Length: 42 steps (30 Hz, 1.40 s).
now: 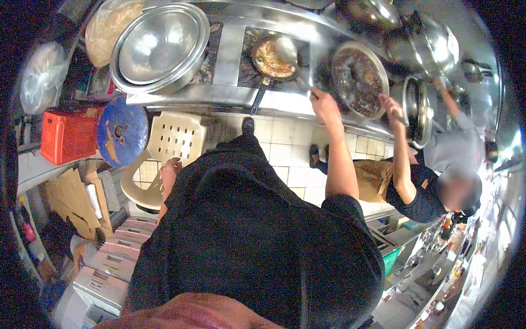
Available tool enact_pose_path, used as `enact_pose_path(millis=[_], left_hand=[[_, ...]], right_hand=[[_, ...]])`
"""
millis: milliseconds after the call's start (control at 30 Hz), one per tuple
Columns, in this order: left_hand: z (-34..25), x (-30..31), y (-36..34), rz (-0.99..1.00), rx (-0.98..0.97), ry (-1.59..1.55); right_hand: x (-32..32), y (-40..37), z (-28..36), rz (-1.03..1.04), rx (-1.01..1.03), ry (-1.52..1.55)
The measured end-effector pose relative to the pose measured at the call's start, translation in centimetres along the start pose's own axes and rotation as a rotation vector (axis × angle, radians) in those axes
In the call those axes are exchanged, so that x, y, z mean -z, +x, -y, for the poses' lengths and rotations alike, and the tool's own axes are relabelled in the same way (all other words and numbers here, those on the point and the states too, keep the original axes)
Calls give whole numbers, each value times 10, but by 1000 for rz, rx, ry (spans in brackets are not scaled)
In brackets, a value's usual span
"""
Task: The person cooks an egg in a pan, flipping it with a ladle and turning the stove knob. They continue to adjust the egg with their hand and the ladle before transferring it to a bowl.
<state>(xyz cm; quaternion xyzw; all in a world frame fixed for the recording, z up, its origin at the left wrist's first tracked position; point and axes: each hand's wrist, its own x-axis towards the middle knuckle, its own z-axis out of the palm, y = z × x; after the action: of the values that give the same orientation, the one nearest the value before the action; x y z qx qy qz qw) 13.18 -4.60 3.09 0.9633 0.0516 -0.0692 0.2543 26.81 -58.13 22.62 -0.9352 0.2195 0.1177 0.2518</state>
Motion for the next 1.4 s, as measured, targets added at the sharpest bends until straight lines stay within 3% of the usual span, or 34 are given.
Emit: enact_pose_path(millis=[133, 300, 400, 600, 700, 767, 900, 1067, 1400], left_hand=[[0, 0, -1, 36, 19, -16], [-3, -1, -3, 84, 48, -58], [-3, 1, -8, 79, 54, -100], [1, -1, -11, 40, 24, -58], [-1, -1, -12, 28, 23, -44], [-5, 0, -11, 56, 45, -30], [4, -9, -8, 81, 75, -80], [2, -6, -9, 66, 31, -62], [9, -12, -16, 77, 57, -54]], right_hand=[[3, -3, 5, -19, 22, -33], [-17, -7, 5, -48, 204, -179], [-16, -21, 26, 62, 19, -151], [-21, -21, 26, 92, -12, -170], [-34, -18, 8, -35, 181, -248], [-27, -18, 6, 53, -1, -24], [-18, -29, 4, 48, -40, 267], [-27, -27, -23, 33, 12, 179], [-30, -30, -4, 103, -7, 24]])
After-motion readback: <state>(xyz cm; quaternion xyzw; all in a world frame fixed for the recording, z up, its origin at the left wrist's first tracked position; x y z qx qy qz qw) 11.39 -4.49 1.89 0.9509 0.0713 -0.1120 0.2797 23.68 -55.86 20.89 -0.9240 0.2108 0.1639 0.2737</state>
